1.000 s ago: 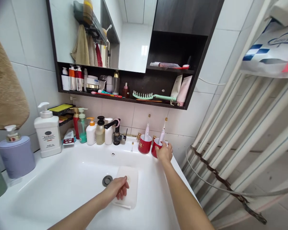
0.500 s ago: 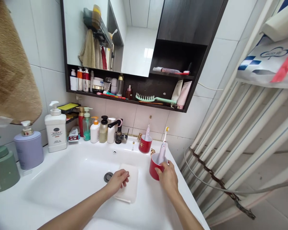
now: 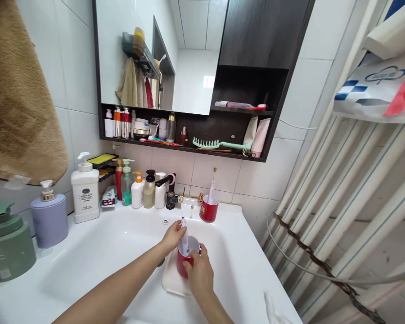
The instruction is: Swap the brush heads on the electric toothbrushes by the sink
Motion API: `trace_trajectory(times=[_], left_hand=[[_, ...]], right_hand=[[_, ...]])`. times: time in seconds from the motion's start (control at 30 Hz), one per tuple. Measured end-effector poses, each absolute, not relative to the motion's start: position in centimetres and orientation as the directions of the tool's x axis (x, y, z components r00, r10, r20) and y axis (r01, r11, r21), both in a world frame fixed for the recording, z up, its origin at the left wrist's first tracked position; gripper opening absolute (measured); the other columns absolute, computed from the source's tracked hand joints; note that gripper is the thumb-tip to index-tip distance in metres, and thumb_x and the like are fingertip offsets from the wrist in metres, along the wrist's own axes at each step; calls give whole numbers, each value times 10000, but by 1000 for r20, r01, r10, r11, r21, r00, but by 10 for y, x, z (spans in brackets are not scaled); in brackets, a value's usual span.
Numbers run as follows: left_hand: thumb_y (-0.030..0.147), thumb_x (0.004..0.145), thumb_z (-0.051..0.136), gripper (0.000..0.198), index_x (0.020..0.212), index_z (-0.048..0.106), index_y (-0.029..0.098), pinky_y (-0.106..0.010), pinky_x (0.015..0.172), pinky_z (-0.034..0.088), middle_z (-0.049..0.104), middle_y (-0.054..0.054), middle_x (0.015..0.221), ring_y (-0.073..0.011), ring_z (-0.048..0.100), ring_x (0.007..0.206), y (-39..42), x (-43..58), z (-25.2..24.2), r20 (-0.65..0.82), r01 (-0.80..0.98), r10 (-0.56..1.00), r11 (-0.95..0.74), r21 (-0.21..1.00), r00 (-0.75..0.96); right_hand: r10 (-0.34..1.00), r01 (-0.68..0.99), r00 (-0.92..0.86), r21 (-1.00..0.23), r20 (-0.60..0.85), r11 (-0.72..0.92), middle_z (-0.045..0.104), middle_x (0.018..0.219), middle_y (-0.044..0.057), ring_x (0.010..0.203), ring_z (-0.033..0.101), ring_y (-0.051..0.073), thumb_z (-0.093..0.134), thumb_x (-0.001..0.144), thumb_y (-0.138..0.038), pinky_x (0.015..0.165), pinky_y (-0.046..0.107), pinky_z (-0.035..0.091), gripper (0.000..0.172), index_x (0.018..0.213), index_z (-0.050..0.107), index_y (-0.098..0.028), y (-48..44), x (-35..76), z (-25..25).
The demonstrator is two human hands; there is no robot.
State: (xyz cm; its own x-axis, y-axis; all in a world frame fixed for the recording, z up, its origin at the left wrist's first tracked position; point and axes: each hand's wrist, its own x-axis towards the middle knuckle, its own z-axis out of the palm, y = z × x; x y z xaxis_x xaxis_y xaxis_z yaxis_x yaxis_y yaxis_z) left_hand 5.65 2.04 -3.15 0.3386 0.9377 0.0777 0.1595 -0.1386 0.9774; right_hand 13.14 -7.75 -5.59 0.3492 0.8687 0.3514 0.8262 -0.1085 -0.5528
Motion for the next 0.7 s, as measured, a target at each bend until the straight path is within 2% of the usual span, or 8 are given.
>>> trace_trajectory(times=[0.1, 0.17, 0.27, 0.33, 0.43, 0.5, 0.6, 0.7], left_hand=[[233, 644, 422, 196, 787, 499, 123, -230, 646, 352, 565, -45, 736, -133, 498, 694, 23, 62, -32, 124, 81, 929, -161, 984, 350], [246, 626, 446, 157, 709, 508, 126, -229, 632, 353, 557, -24, 668, -128, 489, 664, 23, 64, -25, 157, 16, 924, -173, 985, 349], [282, 632, 446, 189, 747, 492, 139, -205, 649, 348, 549, -10, 714, -105, 474, 690, 21, 59, -1, 219, -108, 921, -194, 975, 322], [329, 655, 414, 240, 801, 476, 148, -192, 659, 345, 541, -13, 766, -92, 468, 712, 17, 51, 17, 253, -179, 922, -207, 962, 294], [419, 648, 398, 331, 831, 467, 151, -195, 602, 353, 538, -22, 730, -88, 470, 652, 3, 38, 33, 228, -267, 918, -142, 953, 325], [446, 603, 454, 353, 785, 482, 145, -190, 538, 339, 529, -15, 656, -78, 454, 570, -12, 34, 31, 140, -338, 883, 22, 941, 448], [424, 558, 523, 319, 643, 490, 118, -178, 470, 294, 486, 3, 542, -54, 404, 471, -34, 36, 16, 38, -339, 793, 216, 916, 608], [440, 574, 504, 328, 593, 470, 114, -186, 448, 281, 465, 3, 508, -54, 399, 438, -46, 40, 0, -38, -305, 735, 327, 895, 677]], right_hand=[[868, 833, 361, -536, 341, -136, 393, 1103, 42, 820, 504, 191, 419, 612, -238, 552, 278, 399, 115, 615, 533, -222, -74, 128, -61], [872, 829, 358, -543, 333, -133, 381, 1121, 52, 863, 486, 207, 429, 610, -256, 595, 295, 402, 153, 703, 547, -229, -73, 128, -63], [848, 788, 348, -614, 400, -34, 357, 1146, 84, 991, 395, 231, 447, 609, -300, 740, 343, 357, 303, 894, 515, -221, -73, 131, -57], [810, 711, 365, -699, 459, 76, 359, 1147, 96, 1045, 334, 222, 423, 635, -336, 800, 346, 317, 345, 943, 490, -197, -72, 134, -44], [802, 457, 415, -861, 430, 226, 465, 1038, 101, 960, 419, 192, 363, 681, -376, 776, 324, 341, 355, 946, 476, -169, -68, 137, -14], [855, 220, 382, -933, 350, 284, 539, 906, 88, 833, 492, 170, 335, 697, -402, 712, 303, 380, 364, 921, 485, -157, -64, 138, 4], [935, -89, 265, -960, 234, 266, 571, 738, 51, 595, 520, 124, 367, 686, -417, 499, 237, 406, 336, 828, 517, -151, -60, 136, 15], [968, -295, 225, -939, 114, 179, 544, 590, 2, 412, 451, 75, 461, 640, -391, 336, 183, 315, 258, 721, 522, -153, -60, 135, 14]])
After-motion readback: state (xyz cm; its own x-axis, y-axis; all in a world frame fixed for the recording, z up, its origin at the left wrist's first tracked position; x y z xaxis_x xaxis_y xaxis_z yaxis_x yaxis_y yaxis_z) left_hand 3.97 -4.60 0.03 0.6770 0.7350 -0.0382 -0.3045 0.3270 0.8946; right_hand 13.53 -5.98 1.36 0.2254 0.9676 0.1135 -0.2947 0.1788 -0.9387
